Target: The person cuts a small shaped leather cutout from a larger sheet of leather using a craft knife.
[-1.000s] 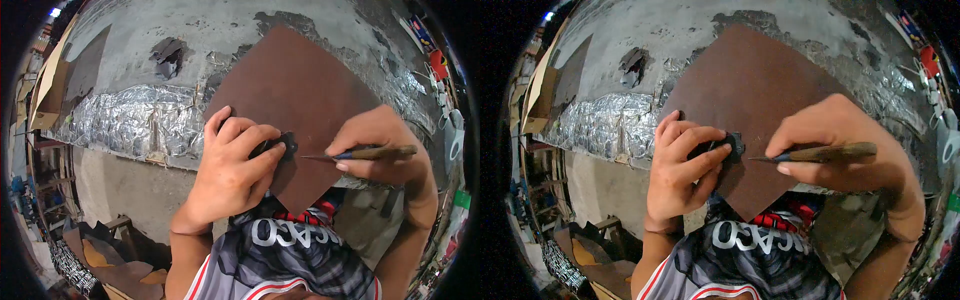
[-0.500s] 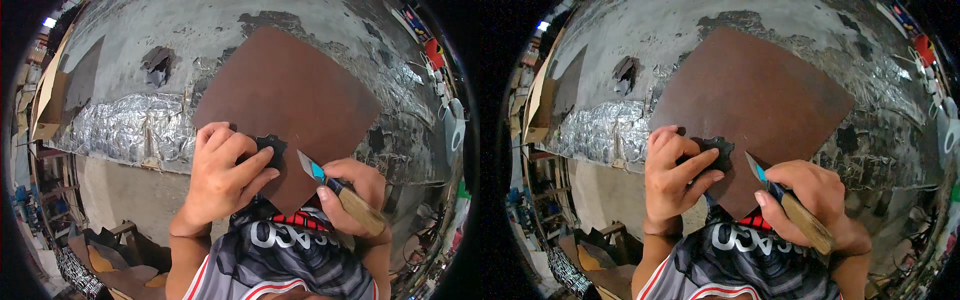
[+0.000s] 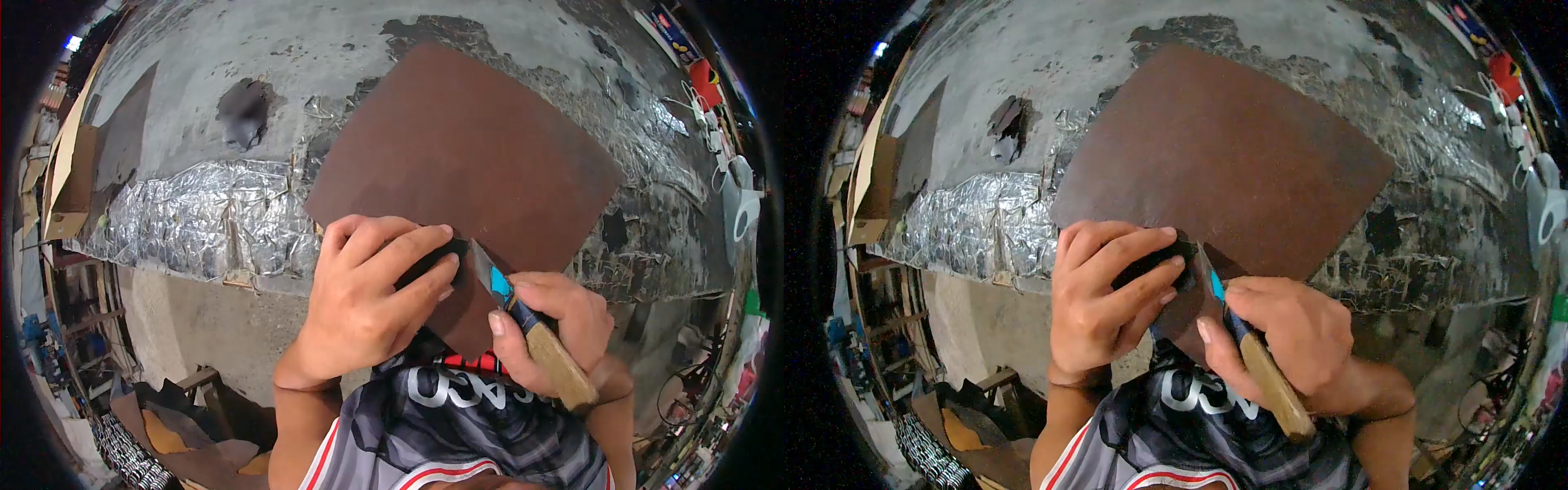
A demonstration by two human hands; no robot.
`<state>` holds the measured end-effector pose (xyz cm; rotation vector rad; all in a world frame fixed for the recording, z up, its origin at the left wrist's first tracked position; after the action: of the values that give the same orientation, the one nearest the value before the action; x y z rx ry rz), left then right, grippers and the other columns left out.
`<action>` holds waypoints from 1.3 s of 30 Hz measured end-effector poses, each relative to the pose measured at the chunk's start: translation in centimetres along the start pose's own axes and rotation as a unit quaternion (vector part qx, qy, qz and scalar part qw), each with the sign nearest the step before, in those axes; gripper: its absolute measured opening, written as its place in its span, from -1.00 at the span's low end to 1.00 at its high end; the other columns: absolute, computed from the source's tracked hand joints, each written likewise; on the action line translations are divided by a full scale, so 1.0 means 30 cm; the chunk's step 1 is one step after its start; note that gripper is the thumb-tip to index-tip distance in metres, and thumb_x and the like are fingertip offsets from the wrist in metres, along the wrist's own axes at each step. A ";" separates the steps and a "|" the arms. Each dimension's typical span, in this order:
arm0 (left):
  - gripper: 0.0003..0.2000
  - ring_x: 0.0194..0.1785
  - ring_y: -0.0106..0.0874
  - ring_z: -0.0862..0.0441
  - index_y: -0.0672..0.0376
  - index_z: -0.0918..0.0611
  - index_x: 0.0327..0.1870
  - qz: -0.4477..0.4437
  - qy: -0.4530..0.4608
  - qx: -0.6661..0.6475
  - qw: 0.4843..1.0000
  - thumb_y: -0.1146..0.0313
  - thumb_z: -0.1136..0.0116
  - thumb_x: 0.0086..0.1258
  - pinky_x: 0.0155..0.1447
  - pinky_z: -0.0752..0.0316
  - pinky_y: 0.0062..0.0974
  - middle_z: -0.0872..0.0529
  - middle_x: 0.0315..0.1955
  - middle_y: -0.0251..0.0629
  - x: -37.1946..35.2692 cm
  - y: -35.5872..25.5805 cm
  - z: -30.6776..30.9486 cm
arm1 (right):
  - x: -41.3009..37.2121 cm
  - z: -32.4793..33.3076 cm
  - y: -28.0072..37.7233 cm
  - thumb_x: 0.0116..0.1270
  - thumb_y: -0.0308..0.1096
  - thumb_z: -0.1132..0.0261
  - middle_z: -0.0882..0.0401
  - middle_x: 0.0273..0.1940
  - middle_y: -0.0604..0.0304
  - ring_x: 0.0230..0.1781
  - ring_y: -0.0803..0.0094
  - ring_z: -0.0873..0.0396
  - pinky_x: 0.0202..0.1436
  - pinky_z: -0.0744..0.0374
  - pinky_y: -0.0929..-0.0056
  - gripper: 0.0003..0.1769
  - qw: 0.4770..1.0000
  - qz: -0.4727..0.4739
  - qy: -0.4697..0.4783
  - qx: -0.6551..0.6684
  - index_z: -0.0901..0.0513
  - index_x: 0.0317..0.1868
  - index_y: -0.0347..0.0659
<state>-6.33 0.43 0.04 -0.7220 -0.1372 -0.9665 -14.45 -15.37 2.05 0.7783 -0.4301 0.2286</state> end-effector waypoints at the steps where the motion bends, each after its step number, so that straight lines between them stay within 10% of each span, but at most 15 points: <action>1: -0.67 0.01 -0.20 -0.66 0.08 -0.80 -0.11 0.002 0.001 0.000 1.000 0.37 -0.45 0.02 0.09 -0.44 -0.18 -0.78 0.05 -0.28 0.000 0.001 0.000 | 0.000 -0.001 0.003 0.06 -0.43 -0.63 -0.72 -0.24 -0.07 -0.39 0.10 -0.74 -0.31 -0.73 0.30 -0.53 1.000 0.006 -0.001 -0.002 -0.60 -0.07 -0.36; 39: -0.62 -0.01 -0.14 -0.66 0.15 -0.77 -0.19 0.006 -0.029 -0.060 0.998 0.16 -0.53 -0.02 -0.02 -0.47 -0.20 -0.77 0.00 -0.24 -0.013 0.016 0.016 | 0.054 0.084 -0.052 0.23 -0.56 -0.47 -0.73 -0.25 0.03 -0.31 0.12 -0.75 -0.20 -0.71 0.28 -0.81 0.993 -0.099 -0.065 0.026 -0.65 -0.18 -0.26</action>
<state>-6.09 1.17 0.01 -0.8603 -0.1272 -0.9490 -13.20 -18.18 3.39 0.8841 -0.4677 0.0028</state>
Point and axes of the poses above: each hand's wrist, its own x-axis towards the middle knuckle, its own z-axis out of the back of the hand, y = z × x, the point moved 6 cm from there along x, towards the middle knuckle
